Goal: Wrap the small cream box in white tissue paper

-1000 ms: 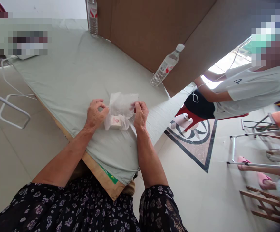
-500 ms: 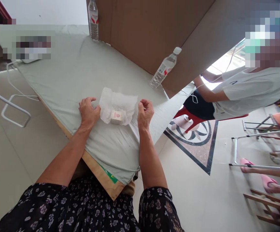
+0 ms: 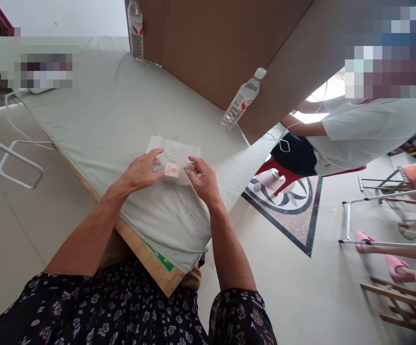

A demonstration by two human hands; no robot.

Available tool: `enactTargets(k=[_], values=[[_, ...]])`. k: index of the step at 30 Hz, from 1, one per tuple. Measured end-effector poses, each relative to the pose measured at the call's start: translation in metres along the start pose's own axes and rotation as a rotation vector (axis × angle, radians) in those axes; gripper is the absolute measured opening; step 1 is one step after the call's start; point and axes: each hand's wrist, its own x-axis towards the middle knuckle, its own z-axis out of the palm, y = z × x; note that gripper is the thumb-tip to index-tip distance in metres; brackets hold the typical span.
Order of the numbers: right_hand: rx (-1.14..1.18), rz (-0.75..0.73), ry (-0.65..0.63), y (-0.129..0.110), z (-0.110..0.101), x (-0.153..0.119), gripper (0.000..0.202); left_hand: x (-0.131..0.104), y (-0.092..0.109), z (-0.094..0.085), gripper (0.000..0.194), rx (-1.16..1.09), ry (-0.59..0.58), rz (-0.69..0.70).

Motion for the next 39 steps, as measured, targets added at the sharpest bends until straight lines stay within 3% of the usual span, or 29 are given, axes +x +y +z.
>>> enactTargets(k=[3, 5, 8, 10, 14, 17, 20, 23, 25, 29, 33, 36, 39], values=[[0.030, -0.117, -0.061, -0.013, -0.012, -0.021, 0.030, -0.015, 0.001, -0.013, 0.072, -0.107, -0.013, 0.040], [-0.025, -0.172, -0.213, -0.019, -0.019, -0.037, 0.024, -0.026, 0.001, -0.019, 0.066, -0.138, -0.128, 0.047], [-0.170, -0.189, -0.408, -0.021, -0.023, -0.055, 0.018, -0.035, -0.001, -0.019, 0.052, 0.007, -0.207, 0.026], [-0.234, -0.179, -0.435, -0.020, -0.024, -0.061, 0.017, -0.036, -0.001, -0.013, 0.046, 0.126, -0.194, 0.044], [-0.249, -0.168, -0.249, -0.023, -0.019, -0.049, 0.019, -0.033, -0.001, 0.000, 0.059, 0.271, -0.121, 0.190], [-0.321, -0.193, -0.118, -0.026, -0.001, -0.026, 0.038, -0.032, -0.004, 0.009, 0.083, 0.315, -0.161, 0.177], [-0.442, -0.152, -0.182, -0.023, 0.022, -0.004, 0.060, -0.033, -0.007, 0.014, 0.094, 0.362, -0.234, 0.112], [-0.451, -0.130, -0.197, -0.014, 0.028, 0.007, 0.052, -0.033, -0.005, 0.017, 0.097, 0.402, -0.272, 0.089], [-0.406, -0.137, -0.059, -0.004, 0.017, 0.008, 0.047, -0.031, -0.002, 0.019, 0.097, 0.424, -0.280, 0.072], [-0.442, -0.018, 0.246, 0.027, -0.028, 0.009, 0.050, -0.023, 0.005, 0.023, 0.096, 0.443, -0.266, 0.049], [-0.578, 0.206, 0.290, 0.059, -0.064, 0.005, 0.051, -0.020, 0.007, 0.025, 0.094, 0.465, -0.226, 0.042], [-0.630, 0.221, 0.342, 0.064, -0.067, -0.002, 0.055, -0.021, 0.004, 0.022, 0.089, 0.468, -0.223, 0.062], [-0.615, 0.079, 0.361, 0.043, -0.049, -0.008, 0.051, -0.015, 0.001, 0.017, 0.079, 0.463, -0.212, 0.108]])
